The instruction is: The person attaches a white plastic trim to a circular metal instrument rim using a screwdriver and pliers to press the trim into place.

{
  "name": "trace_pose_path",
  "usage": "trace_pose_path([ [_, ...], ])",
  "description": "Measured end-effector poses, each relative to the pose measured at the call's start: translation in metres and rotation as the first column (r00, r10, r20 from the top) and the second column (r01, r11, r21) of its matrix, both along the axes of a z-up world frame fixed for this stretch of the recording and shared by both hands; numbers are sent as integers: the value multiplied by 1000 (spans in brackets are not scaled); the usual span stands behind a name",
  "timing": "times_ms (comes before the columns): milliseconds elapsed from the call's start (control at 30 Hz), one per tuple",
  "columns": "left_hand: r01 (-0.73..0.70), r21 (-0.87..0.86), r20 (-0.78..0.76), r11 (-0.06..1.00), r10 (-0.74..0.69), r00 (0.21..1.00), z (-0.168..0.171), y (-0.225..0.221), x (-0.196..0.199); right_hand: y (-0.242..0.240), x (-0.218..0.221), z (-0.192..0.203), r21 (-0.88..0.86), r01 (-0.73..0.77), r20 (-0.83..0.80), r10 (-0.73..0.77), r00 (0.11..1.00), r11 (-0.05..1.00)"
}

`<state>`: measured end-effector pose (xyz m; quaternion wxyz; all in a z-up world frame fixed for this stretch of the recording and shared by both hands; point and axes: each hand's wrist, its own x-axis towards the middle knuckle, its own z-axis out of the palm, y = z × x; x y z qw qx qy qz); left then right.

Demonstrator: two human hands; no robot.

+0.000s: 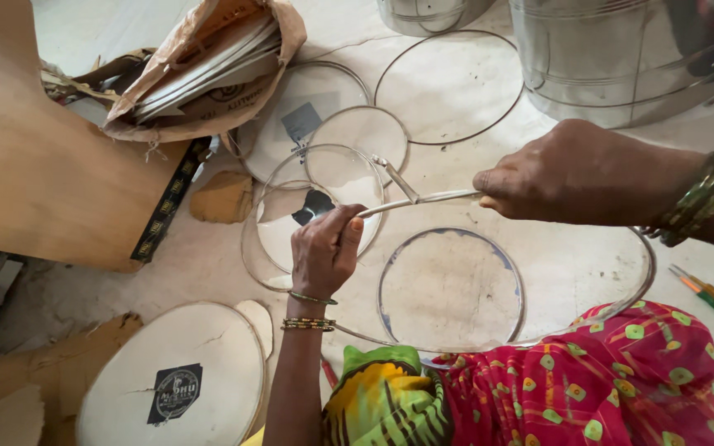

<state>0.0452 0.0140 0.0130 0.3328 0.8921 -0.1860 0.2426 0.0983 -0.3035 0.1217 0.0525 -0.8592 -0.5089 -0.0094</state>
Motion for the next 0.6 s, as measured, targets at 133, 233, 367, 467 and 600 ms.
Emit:
trace_pose_path([
  [133, 14, 12, 7, 1000, -14, 1000, 4, -2, -5, -1, 9, 6, -87, 45, -106, -54, 993, 995],
  [233, 37, 5, 36, 999, -37, 999, 4, -2, -10, 0, 18, 6, -98, 18, -183, -36, 983, 995],
  [367, 25, 29, 90, 999, -28, 996, 3, 1, -18, 6, 21, 11, -208, 91, -383, -167, 908, 974],
  [467, 18, 27, 104, 999, -21, 994, 1, 3, -26, 12, 20, 15, -327, 169, -408, -300, 862, 930],
  [600, 1, 18, 95, 1000, -3, 995, -3, 7, -32, 15, 27, 11, -178, 57, -565, -149, 812, 982],
])
